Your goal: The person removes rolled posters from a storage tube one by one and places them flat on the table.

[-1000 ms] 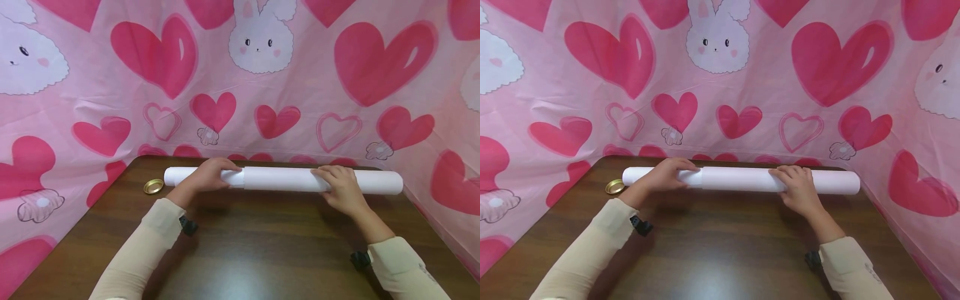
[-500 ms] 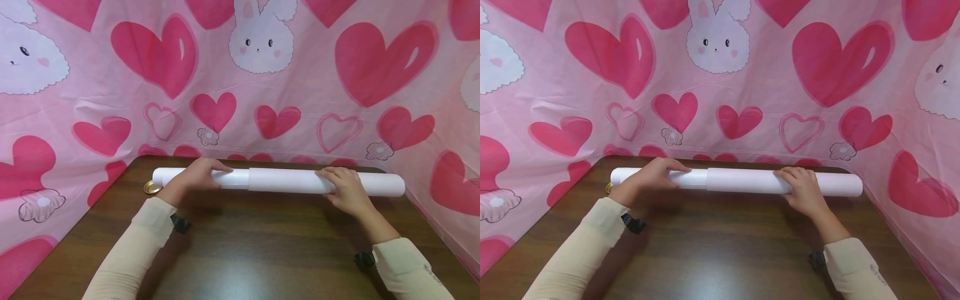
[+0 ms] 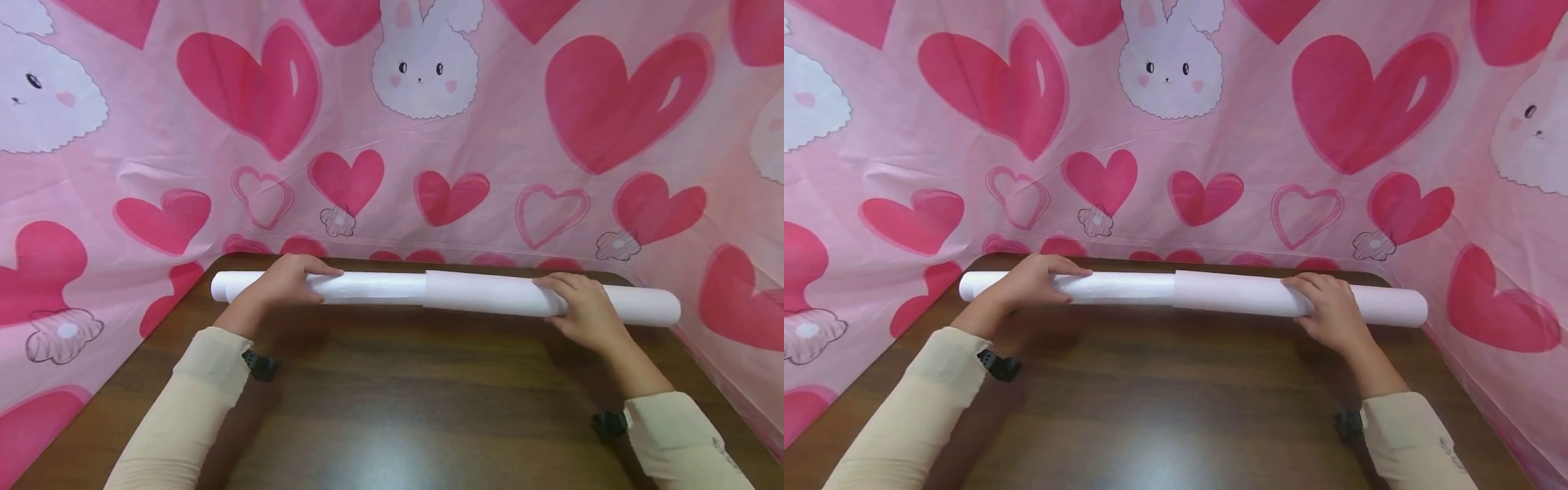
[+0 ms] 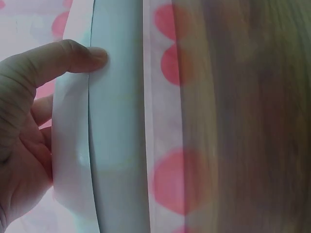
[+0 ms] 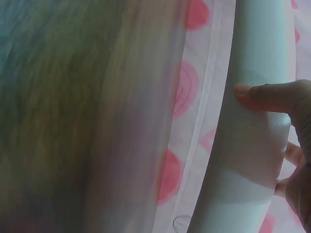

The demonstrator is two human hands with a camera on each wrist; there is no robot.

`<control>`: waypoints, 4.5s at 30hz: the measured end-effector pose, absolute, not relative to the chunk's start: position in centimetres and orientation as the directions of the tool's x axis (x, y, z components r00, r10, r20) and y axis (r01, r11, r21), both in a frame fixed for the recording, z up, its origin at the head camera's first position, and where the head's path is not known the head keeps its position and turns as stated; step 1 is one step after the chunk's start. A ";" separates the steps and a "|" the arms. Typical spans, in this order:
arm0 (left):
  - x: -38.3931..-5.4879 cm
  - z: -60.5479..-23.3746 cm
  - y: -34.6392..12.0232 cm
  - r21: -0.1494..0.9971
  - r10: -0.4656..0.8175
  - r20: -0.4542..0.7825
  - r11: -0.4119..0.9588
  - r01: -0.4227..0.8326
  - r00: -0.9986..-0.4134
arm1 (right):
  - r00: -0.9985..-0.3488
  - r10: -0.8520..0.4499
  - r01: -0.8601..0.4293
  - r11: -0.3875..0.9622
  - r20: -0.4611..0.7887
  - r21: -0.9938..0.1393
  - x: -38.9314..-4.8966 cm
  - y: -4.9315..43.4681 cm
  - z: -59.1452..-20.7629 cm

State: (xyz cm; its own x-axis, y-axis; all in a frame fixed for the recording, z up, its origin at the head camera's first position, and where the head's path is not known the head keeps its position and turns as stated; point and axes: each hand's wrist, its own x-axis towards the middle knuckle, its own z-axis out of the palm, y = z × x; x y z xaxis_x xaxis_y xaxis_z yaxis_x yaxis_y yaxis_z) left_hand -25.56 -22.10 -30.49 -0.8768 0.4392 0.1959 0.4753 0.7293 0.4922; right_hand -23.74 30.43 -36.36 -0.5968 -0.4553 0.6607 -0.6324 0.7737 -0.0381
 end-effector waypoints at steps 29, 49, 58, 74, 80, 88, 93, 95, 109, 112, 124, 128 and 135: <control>-24.1 -31.9 -28.5 0.383 0.357 0.300 0.804 0.454 -0.885 | -0.920 -0.182 -0.305 0.889 0.347 -0.343 -20.1 37.8 -34.7; -24.3 -32.2 -27.3 0.439 0.353 0.259 0.786 0.435 -0.899 | -0.994 -0.013 -0.048 0.945 0.110 -0.325 -19.1 42.3 -35.7; -24.3 -32.4 -26.8 0.456 0.330 0.207 0.801 0.389 -0.921 | -0.994 0.073 0.044 0.952 0.084 -0.304 -18.5 43.4 -35.9; -24.6 -33.1 -26.2 0.470 0.342 0.204 0.787 0.399 -0.917 | -0.993 0.050 0.021 0.968 0.110 -0.251 -18.7 43.8 -36.5; -24.7 -33.1 -26.0 0.473 0.353 0.208 0.780 0.410 -0.912 | -0.992 0.040 0.008 0.965 0.116 -0.261 -18.7 43.4 -36.4; -24.7 -33.3 -25.8 0.475 0.368 0.212 0.771 0.424 -0.905 | -0.992 0.037 0.002 0.962 0.123 -0.272 -18.6 42.7 -36.0; -24.7 -33.3 -25.6 0.479 0.369 0.210 0.768 0.424 -0.905 | -0.992 0.051 0.018 0.965 0.117 -0.262 -18.6 42.4 -35.8; -24.7 -33.3 -25.5 0.487 0.365 0.205 0.767 0.418 -0.908 | -0.991 0.053 0.021 0.965 0.119 -0.260 -18.7 42.4 -35.8; -24.6 -33.6 -25.6 0.484 0.352 0.201 0.775 0.405 -0.914 | -0.977 0.160 0.120 0.958 0.140 -0.262 -18.4 43.3 -36.0; -24.6 -33.6 -25.6 0.488 0.348 0.200 0.775 0.401 -0.916 | -0.972 0.181 0.139 0.957 0.148 -0.256 -18.4 43.6 -36.1; -24.7 -33.8 -25.4 0.490 0.356 0.206 0.769 0.411 -0.911 | -0.957 0.212 0.166 0.960 0.198 -0.224 -18.4 44.3 -36.6; -24.7 -33.8 -25.3 0.486 0.365 0.213 0.765 0.422 -0.906 | -0.956 0.195 0.149 0.966 0.218 -0.211 -18.4 44.2 -36.7; -24.9 -33.8 -25.0 0.515 0.339 0.167 0.771 0.375 -0.926 | -0.955 0.187 0.145 0.971 0.228 -0.190 -18.6 44.1 -36.5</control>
State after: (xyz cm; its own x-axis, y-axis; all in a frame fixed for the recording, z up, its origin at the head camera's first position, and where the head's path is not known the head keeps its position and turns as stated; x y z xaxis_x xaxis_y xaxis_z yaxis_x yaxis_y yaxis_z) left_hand -24.90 -24.97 -33.82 -0.9258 0.3391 0.1669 0.3752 0.7709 0.5147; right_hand -18.60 44.05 -36.50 -0.9555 0.1871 0.2282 0.1449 0.9711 -0.1897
